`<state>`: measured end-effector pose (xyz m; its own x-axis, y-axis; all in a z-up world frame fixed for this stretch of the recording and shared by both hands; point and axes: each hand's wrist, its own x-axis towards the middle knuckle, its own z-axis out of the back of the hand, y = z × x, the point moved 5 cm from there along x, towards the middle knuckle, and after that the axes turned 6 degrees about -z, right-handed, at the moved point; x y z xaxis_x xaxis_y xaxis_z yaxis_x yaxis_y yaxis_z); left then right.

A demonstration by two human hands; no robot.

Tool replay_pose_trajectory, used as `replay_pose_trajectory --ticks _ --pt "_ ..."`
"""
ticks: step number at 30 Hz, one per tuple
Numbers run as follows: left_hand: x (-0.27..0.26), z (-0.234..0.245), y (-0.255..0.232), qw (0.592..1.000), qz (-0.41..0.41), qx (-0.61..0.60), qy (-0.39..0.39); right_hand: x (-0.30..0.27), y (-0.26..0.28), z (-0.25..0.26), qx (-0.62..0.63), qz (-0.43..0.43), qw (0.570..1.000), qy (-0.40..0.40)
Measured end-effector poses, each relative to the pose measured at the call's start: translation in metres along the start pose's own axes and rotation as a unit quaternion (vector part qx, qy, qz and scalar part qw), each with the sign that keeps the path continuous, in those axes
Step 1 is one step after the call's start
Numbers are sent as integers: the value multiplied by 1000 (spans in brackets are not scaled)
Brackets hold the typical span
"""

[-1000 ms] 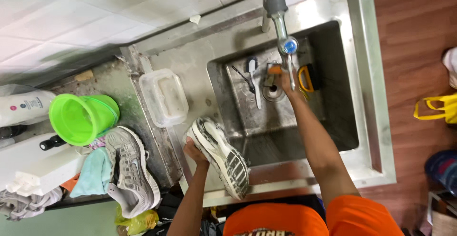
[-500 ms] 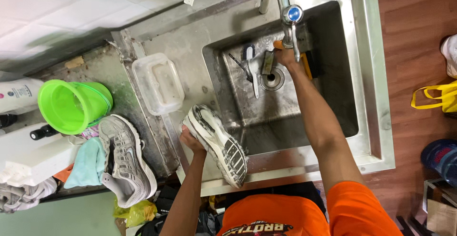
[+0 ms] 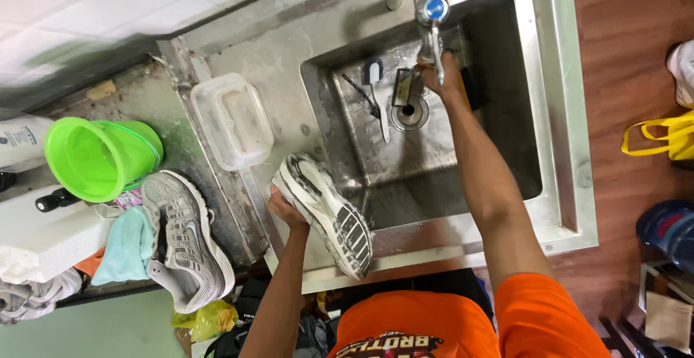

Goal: The person cleans a pair of shoes by hand in a sink, using a cloth and a brush to scrub different parts of the shoes.

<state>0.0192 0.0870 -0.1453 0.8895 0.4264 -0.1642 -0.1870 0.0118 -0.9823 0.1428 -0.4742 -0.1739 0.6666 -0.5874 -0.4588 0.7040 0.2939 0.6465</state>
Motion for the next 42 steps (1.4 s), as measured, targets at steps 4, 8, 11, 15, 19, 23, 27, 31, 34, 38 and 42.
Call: replay_pose_trajectory --ticks 4,8,11,15,19,23,27,31,34,38,42 --pt "-7 3 -2 1000 7 2 1 32 -75 -38 -7 -1 1000 -4" --pt "-4 -1 -9 1000 -3 4 3 -23 5 10 -46 -32 996 73" --pt "-5 -13 -22 1000 1 -1 -2 -34 14 21 -28 -45 998 45" --pt "-3 -1 -5 1000 8 2 -3 -71 39 37 -41 -41 994 94" --pt "-9 -9 -15 1000 8 -15 -5 -69 21 33 -51 -26 998 40" --pt "-15 -5 -15 1000 17 2 -9 -82 22 33 -106 -46 985 130" --pt "-9 -8 -16 1000 22 -3 -5 -53 -5 11 -158 -46 981 106" --pt "-13 -7 -15 1000 28 -14 -6 -73 14 22 -191 -49 973 119" --pt "-11 -16 -27 1000 7 -3 -1 -66 14 16 -112 -44 984 130" --pt "-9 -11 -17 1000 9 -16 -8 -40 -15 11 -113 -25 992 48" --pt "-11 -13 -19 1000 1 -18 2 -28 -19 4 -70 -40 995 60"
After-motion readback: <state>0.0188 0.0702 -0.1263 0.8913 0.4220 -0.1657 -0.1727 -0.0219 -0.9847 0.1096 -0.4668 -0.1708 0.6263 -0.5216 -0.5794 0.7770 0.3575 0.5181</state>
